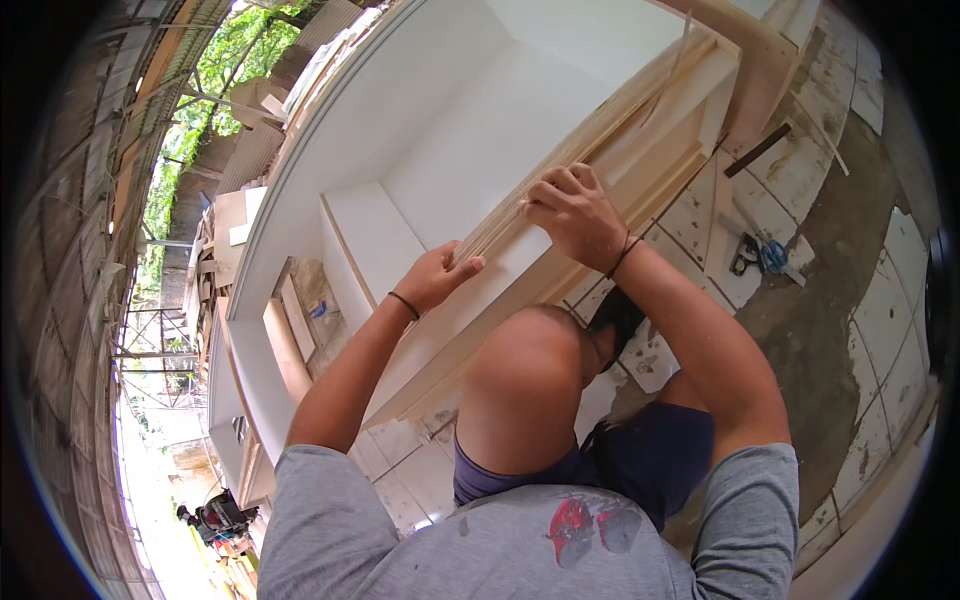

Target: The person applies a finishing strip to the edge of a wooden cabinet, sands the edge smooth with a block, and uses a pencil and straightedge to mark a second piece of wood before cutting it with scissors.

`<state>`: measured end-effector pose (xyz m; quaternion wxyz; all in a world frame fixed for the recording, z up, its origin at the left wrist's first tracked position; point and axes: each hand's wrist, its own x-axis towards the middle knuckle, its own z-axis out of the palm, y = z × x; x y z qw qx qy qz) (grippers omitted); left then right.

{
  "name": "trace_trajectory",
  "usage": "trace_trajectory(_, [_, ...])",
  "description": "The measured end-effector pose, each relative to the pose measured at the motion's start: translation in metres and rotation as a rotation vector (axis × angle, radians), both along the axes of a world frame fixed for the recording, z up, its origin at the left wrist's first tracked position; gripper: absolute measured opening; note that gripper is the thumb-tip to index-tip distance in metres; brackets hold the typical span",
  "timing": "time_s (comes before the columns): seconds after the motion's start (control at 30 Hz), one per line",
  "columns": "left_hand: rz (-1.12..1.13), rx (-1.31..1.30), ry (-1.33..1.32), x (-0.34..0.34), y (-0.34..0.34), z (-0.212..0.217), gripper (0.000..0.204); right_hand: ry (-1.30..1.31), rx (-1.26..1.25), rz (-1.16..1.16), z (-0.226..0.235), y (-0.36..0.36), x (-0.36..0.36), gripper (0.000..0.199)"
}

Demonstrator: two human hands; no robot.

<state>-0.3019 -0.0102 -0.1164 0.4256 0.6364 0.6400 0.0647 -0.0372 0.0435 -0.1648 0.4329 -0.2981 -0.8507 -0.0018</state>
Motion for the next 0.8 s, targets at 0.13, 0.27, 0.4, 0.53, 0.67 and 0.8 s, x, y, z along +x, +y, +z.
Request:
trace_trajectory(0.13, [-0.024, 0.051, -0.001, 0.012, 0.003, 0.001, 0.058, -0.011, -0.033, -0.013, 0.003, 0.002, 0.009, 0.013])
trace_trajectory(0.27, [-0.016, 0.031, -0.014, 0.001, 0.003, -0.001, 0.059, -0.142, -0.003, -0.002, 0.008, 0.009, 0.013, 0.012])
trace_trajectory(0.4, [-0.139, 0.167, -0.043, 0.031, 0.014, 0.008, 0.057, -0.211, 0.045, -0.088, 0.004, 0.045, 0.07, 0.013])
trace_trajectory(0.53, [-0.224, 0.477, -0.02, 0.088, 0.047, 0.005, 0.057, -0.214, 0.019, -0.099, 0.006, 0.08, 0.131, 0.009])
trace_trajectory(0.67, [-0.309, 0.66, 0.136, 0.14, 0.08, 0.004, 0.055, -0.241, 0.042, -0.157, 0.012, 0.096, 0.161, 0.007])
trace_trajectory(0.8, [-0.299, 0.668, 0.214, 0.143, 0.083, -0.001, 0.052, -0.31, 0.042, -0.241, 0.016, 0.099, 0.164, 0.007])
